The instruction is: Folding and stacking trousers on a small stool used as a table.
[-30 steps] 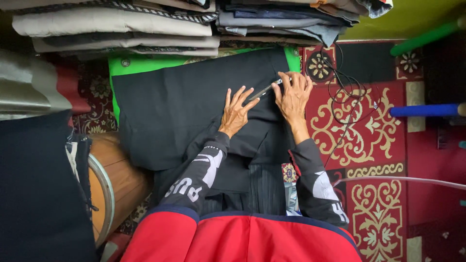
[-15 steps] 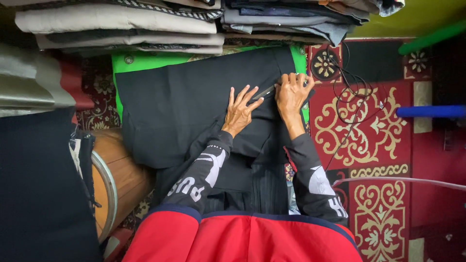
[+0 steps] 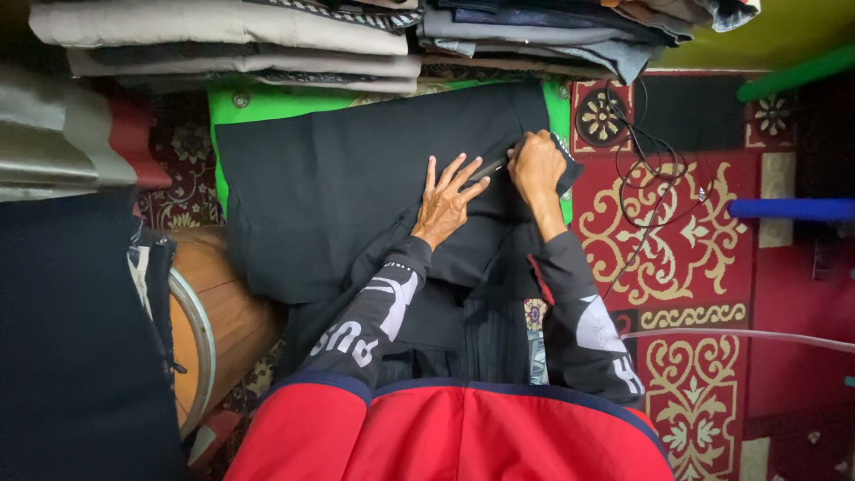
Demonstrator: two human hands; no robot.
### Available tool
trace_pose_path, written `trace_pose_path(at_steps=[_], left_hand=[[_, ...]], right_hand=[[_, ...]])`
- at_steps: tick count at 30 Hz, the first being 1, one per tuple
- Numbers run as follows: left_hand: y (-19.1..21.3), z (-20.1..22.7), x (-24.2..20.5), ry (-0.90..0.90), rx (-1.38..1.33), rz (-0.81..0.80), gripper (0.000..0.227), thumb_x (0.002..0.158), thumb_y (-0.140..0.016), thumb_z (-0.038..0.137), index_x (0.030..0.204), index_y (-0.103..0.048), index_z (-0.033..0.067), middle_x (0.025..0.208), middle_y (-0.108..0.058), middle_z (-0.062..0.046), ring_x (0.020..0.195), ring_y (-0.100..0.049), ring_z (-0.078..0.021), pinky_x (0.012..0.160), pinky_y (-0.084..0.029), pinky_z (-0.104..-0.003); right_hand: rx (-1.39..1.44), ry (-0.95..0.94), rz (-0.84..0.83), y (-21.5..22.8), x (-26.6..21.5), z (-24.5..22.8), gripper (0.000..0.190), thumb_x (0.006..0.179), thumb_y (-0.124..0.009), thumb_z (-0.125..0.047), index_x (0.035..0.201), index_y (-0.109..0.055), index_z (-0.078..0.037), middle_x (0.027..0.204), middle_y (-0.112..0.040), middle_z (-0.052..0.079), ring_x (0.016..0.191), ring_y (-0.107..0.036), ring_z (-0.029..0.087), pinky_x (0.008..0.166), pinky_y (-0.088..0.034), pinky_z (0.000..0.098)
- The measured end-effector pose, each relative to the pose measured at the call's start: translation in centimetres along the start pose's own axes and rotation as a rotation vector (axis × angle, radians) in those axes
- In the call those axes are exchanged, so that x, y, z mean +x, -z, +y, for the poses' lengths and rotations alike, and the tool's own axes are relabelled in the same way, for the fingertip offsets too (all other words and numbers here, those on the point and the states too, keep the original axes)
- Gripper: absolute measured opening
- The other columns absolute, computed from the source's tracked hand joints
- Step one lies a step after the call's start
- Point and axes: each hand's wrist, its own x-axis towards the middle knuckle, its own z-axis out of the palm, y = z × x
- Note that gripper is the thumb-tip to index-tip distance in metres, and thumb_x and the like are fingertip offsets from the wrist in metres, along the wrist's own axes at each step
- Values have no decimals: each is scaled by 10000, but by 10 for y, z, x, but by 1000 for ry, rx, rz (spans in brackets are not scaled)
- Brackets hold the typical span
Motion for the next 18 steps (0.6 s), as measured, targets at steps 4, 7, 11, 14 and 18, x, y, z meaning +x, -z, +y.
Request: trace_pose_path(at_steps=[4, 7, 11, 14, 18], left_hand=[[1, -2, 5, 4, -27, 12, 518, 828, -614, -30, 1274, -733, 207, 1537, -513, -24, 1476, -416, -283, 1227, -198, -686], [-7, -4, 12, 21, -121, 34, 424, 864, -624, 2, 1223, -731, 201, 1498, -557, -35, 1453, -432, -285, 1221, -193, -687], [-58, -30, 53, 171, -331, -56, 299, 983, -563, 93, 1197, -726, 223, 1482, -608, 50, 1486, -457, -244, 1270, -211, -660], [-82, -48, 95, 104, -349, -181, 377, 1022, -500, 137, 1321, -693, 263, 1542, -577, 102, 1545, -385, -259, 1236, -203, -689], [-86, -64, 124, -74, -78, -555, 413, 964, -570, 340, 1373, -611, 378, 1529, -491, 159, 1509, -295, -235, 1156, -182, -740]], right_hand=[[30, -2, 49, -2, 1, -1, 214, 796, -814, -205, 834, -688, -36, 929, -659, 185, 765, -681, 443, 640, -535, 532], [20, 25, 126, -11, -10, 2, 191, 928, -783, -212, 874, -672, -65, 946, -647, 145, 832, -678, 398, 675, -534, 514], [-20, 49, 217, -5, -27, -11, 175, 868, -755, -165, 940, -630, -67, 997, -610, 115, 930, -644, 347, 696, -544, 472], [52, 33, 232, 0, -32, -16, 138, 915, -736, -149, 951, -628, -71, 1009, -600, 102, 944, -629, 325, 700, -539, 462], [112, -3, 259, -6, -31, -10, 134, 916, -744, -165, 964, -668, -65, 1034, -598, 104, 974, -586, 344, 725, -520, 471]])
